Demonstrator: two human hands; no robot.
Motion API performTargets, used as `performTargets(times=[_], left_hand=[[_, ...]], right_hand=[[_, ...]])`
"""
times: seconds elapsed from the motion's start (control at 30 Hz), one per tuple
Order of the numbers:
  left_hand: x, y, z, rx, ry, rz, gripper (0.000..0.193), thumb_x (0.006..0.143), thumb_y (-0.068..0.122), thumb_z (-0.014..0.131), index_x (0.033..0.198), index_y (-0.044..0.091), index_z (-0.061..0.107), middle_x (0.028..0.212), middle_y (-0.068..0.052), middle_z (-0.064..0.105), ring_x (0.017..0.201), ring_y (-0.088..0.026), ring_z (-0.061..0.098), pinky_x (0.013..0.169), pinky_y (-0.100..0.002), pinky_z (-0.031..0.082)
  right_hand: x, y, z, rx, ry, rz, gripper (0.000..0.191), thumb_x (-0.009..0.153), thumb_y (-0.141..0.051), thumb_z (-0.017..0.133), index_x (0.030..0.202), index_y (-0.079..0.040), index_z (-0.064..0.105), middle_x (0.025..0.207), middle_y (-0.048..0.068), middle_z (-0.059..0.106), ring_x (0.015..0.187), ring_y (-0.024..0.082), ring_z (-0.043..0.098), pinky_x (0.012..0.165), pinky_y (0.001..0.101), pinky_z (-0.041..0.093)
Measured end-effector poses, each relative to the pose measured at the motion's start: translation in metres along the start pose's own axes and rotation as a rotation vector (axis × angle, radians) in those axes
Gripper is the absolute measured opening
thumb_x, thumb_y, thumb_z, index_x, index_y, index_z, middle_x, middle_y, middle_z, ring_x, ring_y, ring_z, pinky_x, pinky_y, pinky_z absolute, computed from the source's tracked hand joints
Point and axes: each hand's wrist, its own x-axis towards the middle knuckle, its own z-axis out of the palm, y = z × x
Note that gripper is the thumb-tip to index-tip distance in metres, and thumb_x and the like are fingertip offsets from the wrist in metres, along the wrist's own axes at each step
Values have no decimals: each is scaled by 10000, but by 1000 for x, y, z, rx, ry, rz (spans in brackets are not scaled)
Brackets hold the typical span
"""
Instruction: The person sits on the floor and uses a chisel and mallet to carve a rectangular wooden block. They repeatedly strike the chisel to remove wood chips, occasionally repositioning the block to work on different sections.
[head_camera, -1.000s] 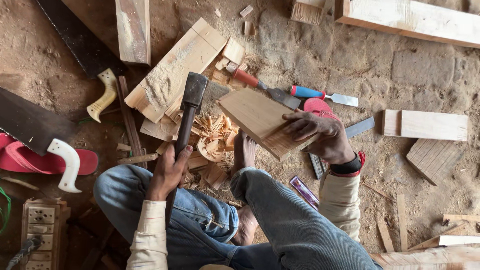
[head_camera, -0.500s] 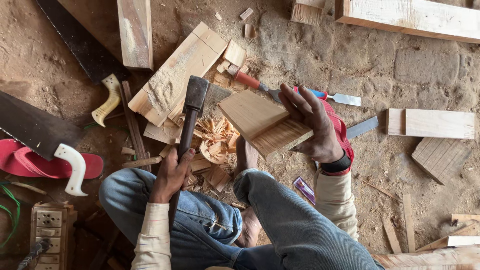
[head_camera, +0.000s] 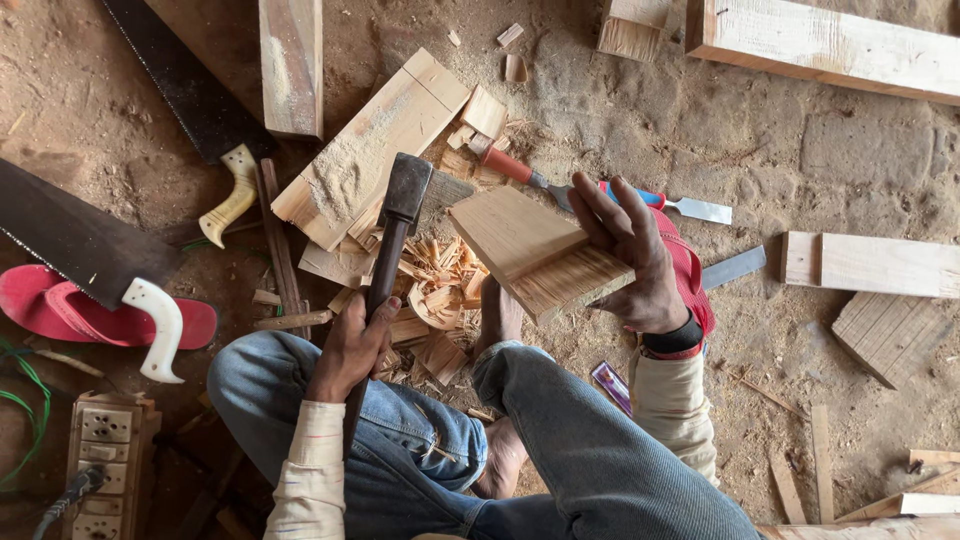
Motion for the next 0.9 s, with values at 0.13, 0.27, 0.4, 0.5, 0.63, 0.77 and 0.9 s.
performTargets(times=[0.13, 0.27, 0.4, 0.5, 0.63, 0.77, 0.9], left_hand=[[1, -3, 2, 15, 0, 37, 434, 960, 502, 597, 1030, 81, 518, 514, 21, 486, 350, -78, 453, 312, -268, 434], [-1, -3, 3, -17, -5, 15, 431, 959, 489, 592, 1033, 70, 521, 496, 16, 478, 338, -88, 446, 296, -281, 421], [-2, -4, 3, -35, -25, 64, 406, 972, 467, 576, 1062, 73, 538, 477, 17, 473, 327, -89, 437, 283, -286, 399], [-2, -9, 1, 20, -30, 88, 395, 982, 472, 545, 1071, 87, 566, 477, 22, 481, 317, -87, 434, 279, -287, 405], [-3, -19, -4, 29, -10, 41, 409, 971, 478, 565, 1038, 75, 559, 494, 18, 491, 333, -93, 461, 285, -296, 423], [-6, -23, -5, 19, 12, -27, 422, 971, 468, 594, 1019, 54, 536, 524, 9, 496, 361, -100, 493, 295, -295, 434], [-6, -19, -4, 20, 25, -43, 416, 971, 461, 597, 1020, 51, 540, 538, 1, 491, 365, -113, 499, 291, -295, 433]], right_hand=[[0, -3, 2, -40, -10, -6, 1182, 819, -363, 894, 1715, -161, 148, 1794, 217, 192, 1640, 331, 223, 1349, 467, 246], [-1, 3, -3, -100, -58, -92, 1152, 855, -273, 900, 1692, -177, 115, 1772, 188, 154, 1660, 313, 212, 1374, 496, 234], [-10, 31, -20, -212, 84, -255, 778, 887, -214, 855, 1545, -137, 448, 1630, 159, 445, 1503, 267, 447, 1273, 455, 362], [-22, 67, -39, -159, 247, -339, 227, 1019, -86, 773, 1217, -84, 662, 1253, 102, 728, 1145, 201, 692, 1181, 435, 469], [-46, 94, -81, 216, 468, -278, 183, 957, -43, 801, 1099, -78, 692, 1162, 73, 714, 1107, 251, 705, 1106, 503, 556], [-82, 90, -117, 146, 637, -141, 288, 860, -65, 823, 1123, -53, 705, 1134, 101, 718, 1127, 262, 705, 1060, 495, 559], [-127, 68, -139, -97, 726, 82, 405, 854, -121, 822, 1225, -19, 691, 1219, 150, 721, 1136, 262, 717, 1038, 451, 584]])
